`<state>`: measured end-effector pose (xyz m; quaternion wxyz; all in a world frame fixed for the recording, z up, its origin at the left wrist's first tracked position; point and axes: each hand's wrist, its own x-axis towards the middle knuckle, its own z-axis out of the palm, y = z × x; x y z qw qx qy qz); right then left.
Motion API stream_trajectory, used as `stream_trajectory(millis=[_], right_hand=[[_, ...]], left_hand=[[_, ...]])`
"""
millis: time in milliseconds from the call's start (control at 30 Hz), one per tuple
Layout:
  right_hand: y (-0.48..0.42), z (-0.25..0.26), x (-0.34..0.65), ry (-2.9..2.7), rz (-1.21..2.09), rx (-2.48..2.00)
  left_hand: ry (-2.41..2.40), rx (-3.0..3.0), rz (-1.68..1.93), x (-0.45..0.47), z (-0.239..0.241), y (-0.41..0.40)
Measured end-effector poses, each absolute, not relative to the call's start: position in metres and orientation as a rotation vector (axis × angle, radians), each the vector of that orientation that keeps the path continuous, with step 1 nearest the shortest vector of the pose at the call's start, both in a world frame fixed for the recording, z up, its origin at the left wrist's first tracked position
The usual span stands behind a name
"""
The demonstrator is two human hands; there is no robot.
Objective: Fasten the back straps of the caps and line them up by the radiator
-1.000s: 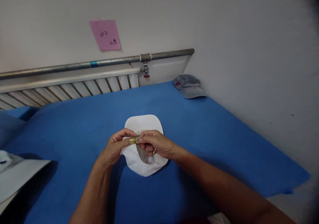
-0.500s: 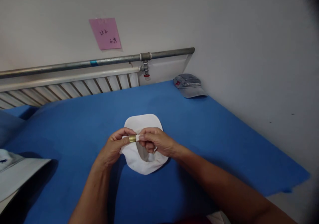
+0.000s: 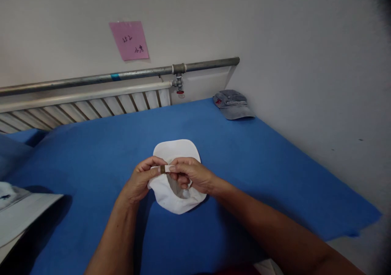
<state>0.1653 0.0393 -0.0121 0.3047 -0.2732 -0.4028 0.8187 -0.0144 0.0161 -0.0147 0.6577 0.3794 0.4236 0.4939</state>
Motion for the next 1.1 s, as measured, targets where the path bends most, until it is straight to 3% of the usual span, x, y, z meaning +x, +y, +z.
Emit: stream_trajectory(millis=[1100], right_hand=[[0.0398, -0.018, 0.1647, -1.126, 2.076, -0.734]], left_hand=[[0.895, 0.892, 1.123, -0.0183, -0.0197, 0.0159]])
